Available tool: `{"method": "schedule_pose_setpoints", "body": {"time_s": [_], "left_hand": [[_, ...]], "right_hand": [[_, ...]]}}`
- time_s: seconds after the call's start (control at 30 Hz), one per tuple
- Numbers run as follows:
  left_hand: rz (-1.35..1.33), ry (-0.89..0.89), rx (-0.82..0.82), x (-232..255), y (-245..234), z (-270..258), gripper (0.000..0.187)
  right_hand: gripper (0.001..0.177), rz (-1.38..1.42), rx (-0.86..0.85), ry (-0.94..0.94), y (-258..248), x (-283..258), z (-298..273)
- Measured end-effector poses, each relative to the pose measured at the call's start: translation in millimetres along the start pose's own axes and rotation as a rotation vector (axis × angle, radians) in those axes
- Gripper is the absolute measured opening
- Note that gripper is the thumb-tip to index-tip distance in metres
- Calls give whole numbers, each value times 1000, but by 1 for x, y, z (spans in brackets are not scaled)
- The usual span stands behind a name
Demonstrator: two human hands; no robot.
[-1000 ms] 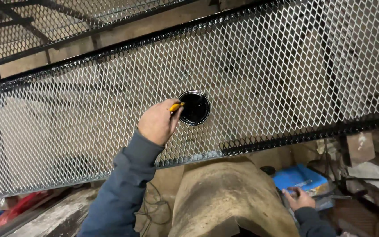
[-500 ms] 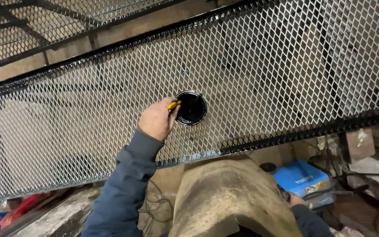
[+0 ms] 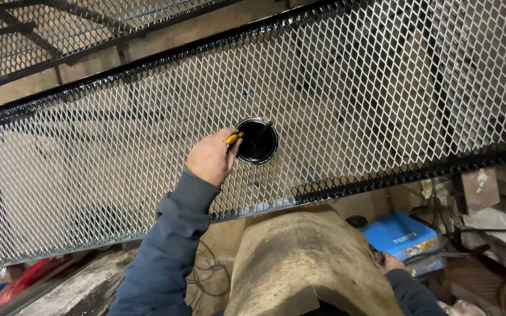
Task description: Painting the edges of a metal mesh grate with black paint using a brush.
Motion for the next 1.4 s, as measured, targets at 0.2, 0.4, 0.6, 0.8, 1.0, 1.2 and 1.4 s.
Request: {"method": "schedule_pose_setpoints", "body": {"time_s": [0.2, 0.4, 0.6, 0.8, 1.0, 1.2, 1.4], "left_hand": [[7, -4, 2, -2, -2, -3, 19], [-191, 16, 240, 7, -27, -18, 22], [-1228, -426, 446, -57, -7, -58, 22], [-1811, -579, 535, -55, -2, -119, 35], [-1471, -650, 693, -9, 15, -193, 24], [-1118, -709, 659, 55, 69, -200, 17], [-622, -662, 413, 98, 92, -161, 20]], "right_hand": [[65, -30, 58, 38, 7, -5, -1], [65, 65, 198, 21, 24, -8, -27], [49, 2, 86, 133, 50, -10, -44], [44, -46, 55, -131, 24, 6, -2], [33, -86, 60, -238, -77, 14, 58], [47, -100, 35, -164, -180, -16, 50], [58, -98, -15, -132, -185, 0, 66]]}}
Point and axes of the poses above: each hand's wrist, its own z-axis towards the middle knuckle, its own y-axis out of the palm, x = y × z, the point moved 3 cm from there along z, towards the middle knuckle, and after that the axes turned 2 degrees about -y, right-handed, at the moved point
